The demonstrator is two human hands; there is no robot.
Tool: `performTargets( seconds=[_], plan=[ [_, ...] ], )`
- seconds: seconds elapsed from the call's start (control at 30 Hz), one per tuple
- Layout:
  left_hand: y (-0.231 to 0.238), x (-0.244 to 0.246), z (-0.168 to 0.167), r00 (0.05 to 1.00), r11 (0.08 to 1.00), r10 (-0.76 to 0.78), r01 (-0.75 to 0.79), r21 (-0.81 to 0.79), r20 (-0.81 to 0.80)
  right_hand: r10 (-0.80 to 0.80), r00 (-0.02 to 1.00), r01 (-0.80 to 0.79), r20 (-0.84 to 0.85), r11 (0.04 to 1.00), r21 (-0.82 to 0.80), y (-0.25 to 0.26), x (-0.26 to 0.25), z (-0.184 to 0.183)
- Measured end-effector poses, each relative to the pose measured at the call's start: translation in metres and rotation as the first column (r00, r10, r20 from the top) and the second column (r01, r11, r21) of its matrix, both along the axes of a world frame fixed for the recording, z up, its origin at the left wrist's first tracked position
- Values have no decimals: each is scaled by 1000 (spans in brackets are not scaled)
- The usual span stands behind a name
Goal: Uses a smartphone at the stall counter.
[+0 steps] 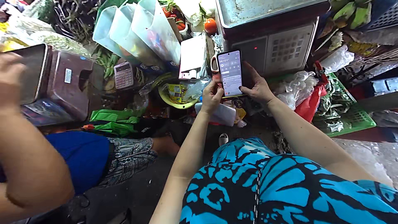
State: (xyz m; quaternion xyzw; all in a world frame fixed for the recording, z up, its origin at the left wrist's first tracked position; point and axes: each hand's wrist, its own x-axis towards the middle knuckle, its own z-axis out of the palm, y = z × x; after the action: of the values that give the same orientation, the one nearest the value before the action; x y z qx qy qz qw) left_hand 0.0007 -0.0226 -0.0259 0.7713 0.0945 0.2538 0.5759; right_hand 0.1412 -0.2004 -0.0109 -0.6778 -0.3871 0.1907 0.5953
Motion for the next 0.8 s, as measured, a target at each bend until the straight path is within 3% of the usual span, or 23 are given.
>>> performTargets(
  seconds=[0.8],
  plan=[
    [2,-4,3,999,998,-49,50,38,-20,47,998,-47,-51,999,-14,-2,-4,8]
  ],
)
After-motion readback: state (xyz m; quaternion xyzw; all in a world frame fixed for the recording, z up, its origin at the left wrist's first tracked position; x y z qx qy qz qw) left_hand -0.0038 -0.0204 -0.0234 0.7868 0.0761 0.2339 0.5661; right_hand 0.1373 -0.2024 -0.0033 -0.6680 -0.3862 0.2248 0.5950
